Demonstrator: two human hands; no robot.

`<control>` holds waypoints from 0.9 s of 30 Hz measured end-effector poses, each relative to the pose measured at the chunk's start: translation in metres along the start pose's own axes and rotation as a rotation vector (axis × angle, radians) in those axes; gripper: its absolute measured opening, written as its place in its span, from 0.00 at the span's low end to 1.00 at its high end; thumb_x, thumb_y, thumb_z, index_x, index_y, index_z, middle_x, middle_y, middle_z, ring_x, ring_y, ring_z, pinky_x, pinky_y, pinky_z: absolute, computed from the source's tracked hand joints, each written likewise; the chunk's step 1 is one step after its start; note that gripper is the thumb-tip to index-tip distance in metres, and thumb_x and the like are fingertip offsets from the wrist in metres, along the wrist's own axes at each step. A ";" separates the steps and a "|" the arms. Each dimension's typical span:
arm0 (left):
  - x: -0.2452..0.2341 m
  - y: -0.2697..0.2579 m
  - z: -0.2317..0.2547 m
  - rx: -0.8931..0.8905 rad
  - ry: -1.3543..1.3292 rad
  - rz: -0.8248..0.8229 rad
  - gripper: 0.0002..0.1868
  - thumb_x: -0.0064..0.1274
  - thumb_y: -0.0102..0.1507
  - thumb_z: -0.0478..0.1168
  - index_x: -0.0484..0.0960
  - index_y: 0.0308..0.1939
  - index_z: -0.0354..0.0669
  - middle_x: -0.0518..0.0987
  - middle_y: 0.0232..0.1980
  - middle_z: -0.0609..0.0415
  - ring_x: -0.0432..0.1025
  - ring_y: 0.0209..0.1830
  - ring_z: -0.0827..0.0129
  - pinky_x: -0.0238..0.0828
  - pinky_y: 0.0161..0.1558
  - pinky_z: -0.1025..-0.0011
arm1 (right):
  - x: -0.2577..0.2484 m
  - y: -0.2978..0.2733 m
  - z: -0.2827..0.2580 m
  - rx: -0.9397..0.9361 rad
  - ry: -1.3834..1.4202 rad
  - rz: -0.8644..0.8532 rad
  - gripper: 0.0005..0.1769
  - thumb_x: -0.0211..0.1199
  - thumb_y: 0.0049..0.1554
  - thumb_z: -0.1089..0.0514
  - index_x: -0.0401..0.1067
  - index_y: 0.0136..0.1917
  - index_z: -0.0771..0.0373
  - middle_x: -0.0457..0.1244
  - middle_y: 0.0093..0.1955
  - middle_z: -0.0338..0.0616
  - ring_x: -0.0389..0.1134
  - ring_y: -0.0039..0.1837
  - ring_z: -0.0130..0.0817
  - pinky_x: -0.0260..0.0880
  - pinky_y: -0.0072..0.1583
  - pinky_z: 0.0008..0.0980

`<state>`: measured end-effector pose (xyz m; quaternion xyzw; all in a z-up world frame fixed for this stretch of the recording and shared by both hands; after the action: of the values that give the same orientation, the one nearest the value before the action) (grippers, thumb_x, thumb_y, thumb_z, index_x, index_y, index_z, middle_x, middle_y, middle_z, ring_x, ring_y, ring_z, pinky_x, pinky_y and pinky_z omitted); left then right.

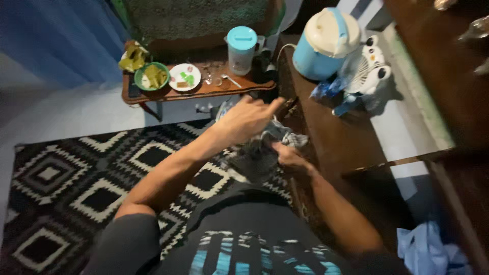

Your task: The person cleans a blue glass by hand using a cloth, then places it on a shelf with other glasses.

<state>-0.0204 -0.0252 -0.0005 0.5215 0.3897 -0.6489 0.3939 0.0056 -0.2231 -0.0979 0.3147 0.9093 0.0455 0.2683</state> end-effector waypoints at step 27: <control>0.033 -0.002 0.004 0.318 -2.468 0.874 0.17 0.53 0.70 0.53 0.74 0.46 0.42 0.72 0.34 0.56 0.69 0.34 0.69 0.73 0.43 0.64 | 0.039 -0.024 0.093 0.279 0.984 -0.302 0.24 0.60 0.63 0.63 0.66 0.71 0.70 0.63 0.69 0.56 0.67 0.69 0.42 0.70 0.69 0.41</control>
<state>-0.0285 -0.0320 -0.0319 -0.2869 -0.5030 -0.5534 0.5987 0.0149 -0.2265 -0.2008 0.1545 0.9603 0.0273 -0.2308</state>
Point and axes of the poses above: each hand's wrist, its own y-axis towards the middle knuckle, its own x-axis out of the palm, z = x × y, the point moved 1 cm from there along y, towards the middle knuckle
